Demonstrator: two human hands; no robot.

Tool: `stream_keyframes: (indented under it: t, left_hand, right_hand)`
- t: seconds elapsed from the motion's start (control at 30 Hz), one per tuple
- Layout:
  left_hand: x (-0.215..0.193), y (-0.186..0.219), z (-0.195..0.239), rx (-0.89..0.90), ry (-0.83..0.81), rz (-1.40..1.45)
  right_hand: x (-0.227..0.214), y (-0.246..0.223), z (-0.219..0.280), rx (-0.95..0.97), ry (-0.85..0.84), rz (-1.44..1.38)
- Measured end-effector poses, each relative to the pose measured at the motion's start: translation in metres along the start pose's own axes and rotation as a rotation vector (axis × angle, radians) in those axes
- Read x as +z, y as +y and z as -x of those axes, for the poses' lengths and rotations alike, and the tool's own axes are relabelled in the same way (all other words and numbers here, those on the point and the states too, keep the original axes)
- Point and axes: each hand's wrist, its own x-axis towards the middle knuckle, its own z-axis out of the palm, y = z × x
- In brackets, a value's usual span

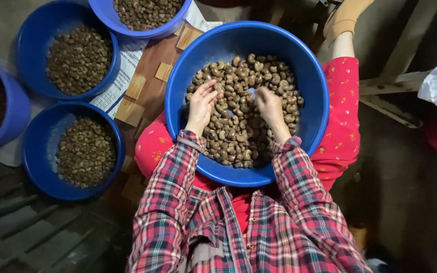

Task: The person sits cross-legged and sorts cashew nuts in a blue basin, picking out unwanted pieces and tossing them aside. They use both hands to sift through the nuts and occasionally use a small knife to trim or cut individual pieces.

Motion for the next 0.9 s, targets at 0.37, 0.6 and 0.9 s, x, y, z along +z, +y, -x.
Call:
stream_keyframes:
  t: [0.37,0.6,0.9]
  left_hand:
    - [0.004,0.004,0.001,-0.001,-0.007,-0.005]
    - [0.005,0.002,0.003,-0.012,0.033,-0.044]
    - [0.014,0.005,0.009,-0.003,0.045,-0.154]
  right_hand:
    - [0.019,0.014,0.018,-0.104,-0.234,0.489]
    - [0.089,-0.024,0.054,-0.295,-0.358,0.747]
    - [-0.060,-0.052,-0.012,0.720,0.003,-1.272]
